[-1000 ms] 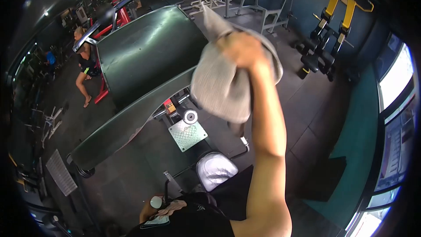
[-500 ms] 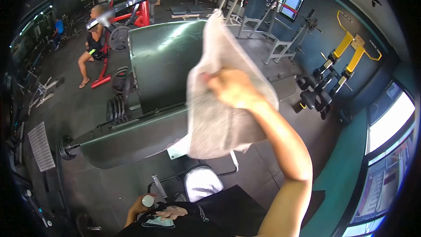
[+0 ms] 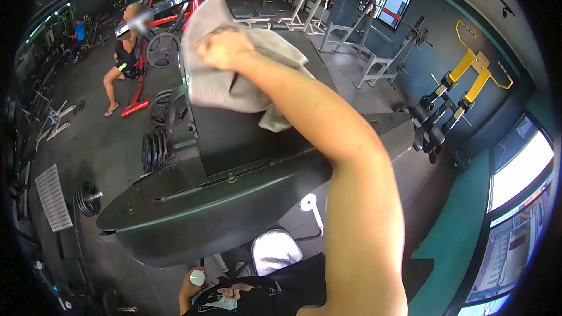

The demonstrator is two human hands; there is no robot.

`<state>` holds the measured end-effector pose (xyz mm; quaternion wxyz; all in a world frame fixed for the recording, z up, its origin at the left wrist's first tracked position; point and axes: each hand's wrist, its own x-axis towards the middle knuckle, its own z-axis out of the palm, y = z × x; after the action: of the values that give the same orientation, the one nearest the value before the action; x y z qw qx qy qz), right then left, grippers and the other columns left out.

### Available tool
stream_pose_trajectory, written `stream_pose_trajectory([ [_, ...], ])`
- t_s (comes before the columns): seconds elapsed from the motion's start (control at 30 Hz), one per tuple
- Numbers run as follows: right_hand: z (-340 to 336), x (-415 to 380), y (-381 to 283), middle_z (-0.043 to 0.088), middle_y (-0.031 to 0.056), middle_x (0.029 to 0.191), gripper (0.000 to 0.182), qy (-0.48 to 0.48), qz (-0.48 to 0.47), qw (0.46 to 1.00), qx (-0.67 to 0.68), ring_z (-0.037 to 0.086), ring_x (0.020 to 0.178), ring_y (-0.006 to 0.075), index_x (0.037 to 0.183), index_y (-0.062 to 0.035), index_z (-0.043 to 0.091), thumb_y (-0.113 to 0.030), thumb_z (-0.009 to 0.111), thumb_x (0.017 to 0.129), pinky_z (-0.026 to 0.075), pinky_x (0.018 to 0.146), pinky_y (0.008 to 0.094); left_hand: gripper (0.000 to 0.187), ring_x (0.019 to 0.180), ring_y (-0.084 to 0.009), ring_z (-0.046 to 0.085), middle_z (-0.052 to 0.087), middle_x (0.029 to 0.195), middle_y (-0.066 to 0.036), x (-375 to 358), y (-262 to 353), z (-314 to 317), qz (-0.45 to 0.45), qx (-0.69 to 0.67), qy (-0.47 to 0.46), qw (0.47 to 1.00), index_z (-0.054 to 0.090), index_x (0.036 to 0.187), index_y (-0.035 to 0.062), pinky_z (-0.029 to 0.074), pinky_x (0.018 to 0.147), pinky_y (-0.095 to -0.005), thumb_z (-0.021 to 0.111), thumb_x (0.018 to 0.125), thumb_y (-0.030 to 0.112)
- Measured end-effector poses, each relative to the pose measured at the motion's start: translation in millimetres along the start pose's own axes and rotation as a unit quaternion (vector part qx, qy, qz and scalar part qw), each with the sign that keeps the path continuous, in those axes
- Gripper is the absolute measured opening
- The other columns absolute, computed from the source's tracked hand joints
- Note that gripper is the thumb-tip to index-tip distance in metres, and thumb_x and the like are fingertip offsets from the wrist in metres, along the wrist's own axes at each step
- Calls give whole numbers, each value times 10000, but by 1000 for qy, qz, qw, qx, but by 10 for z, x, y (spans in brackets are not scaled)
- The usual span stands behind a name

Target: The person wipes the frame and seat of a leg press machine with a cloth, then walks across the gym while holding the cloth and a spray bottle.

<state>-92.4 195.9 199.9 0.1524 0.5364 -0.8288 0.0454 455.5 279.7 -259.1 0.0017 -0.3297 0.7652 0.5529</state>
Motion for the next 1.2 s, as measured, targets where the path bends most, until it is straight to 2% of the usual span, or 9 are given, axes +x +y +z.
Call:
stream_pose_trajectory([
  [0.1,149,5,226,590,185,1319,745,86,-122,986,77,545,1241,351,1292,-149,612,-709,290,920,404,1058,447,565,891,-214,678,708,952,-86,61,-86,-20,-2,61,-45,997,666,1139,71,527,824,-348,835,599,73],
  [0.23,43,128,1252,569,195,1346,792,-80,141,985,60,506,1291,356,1287,-75,618,-659,211,938,392,1073,449,565,895,-218,677,707,958,-88,140,-175,-63,-9,60,-55,997,666,1136,70,526,827,-349,833,597,69],
  [0.4,113,-55,1087,586,207,1318,700,19,269,963,-25,521,1259,396,1343,-76,559,-567,258,945,354,1088,524,564,900,-222,676,707,967,-91,111,-236,-104,-7,55,-47,997,665,1133,70,524,832,-350,830,594,63],
  [0.6,114,-1110,659,146,207,1606,883,28,-80,996,-22,117,1484,403,1500,-64,336,-726,289,917,103,1151,642,564,907,-227,675,706,977,-94,237,-370,-198,6,71,-54,996,664,1130,69,523,837,-351,828,590,57],
  [0.77,134,-1042,1043,65,209,1618,844,-122,277,951,-59,8,1480,451,1540,-51,204,-659,243,957,80,1118,697,521,896,-274,673,698,975,-120,121,21,-254,46,35,28,998,665,1080,73,526,830,-372,833,587,90],
  [0.83,-29,-1086,557,76,273,1592,718,-127,289,949,0,75,1429,560,1526,-76,215,-566,245,1001,146,1124,683,558,892,-232,670,693,978,-94,53,84,-250,43,0,28,999,657,1118,84,526,823,-348,823,586,63],
  [1.0,-210,-1543,-271,377,267,1472,614,-94,-240,952,167,339,1385,368,1163,37,610,-525,424,999,286,1129,497,584,874,-167,650,675,952,-55,-73,243,-230,12,8,-27,1000,658,1144,99,520,814,-311,801,584,21],
  [1.1,-1011,-2008,-539,617,151,1024,674,-308,37,904,293,576,974,238,963,42,656,-584,409,997,444,896,346,584,867,-162,646,669,949,-45,-78,54,-203,32,-16,-36,999,658,1147,101,518,811,-308,795,585,18],
  [1.2,-509,-2115,251,603,120,1035,610,-304,-48,899,310,569,945,211,1120,8,632,-555,431,996,445,856,324,585,866,-154,638,666,953,-39,-121,100,-202,15,-36,-36,999,658,1150,104,514,813,-303,787,587,15],
])
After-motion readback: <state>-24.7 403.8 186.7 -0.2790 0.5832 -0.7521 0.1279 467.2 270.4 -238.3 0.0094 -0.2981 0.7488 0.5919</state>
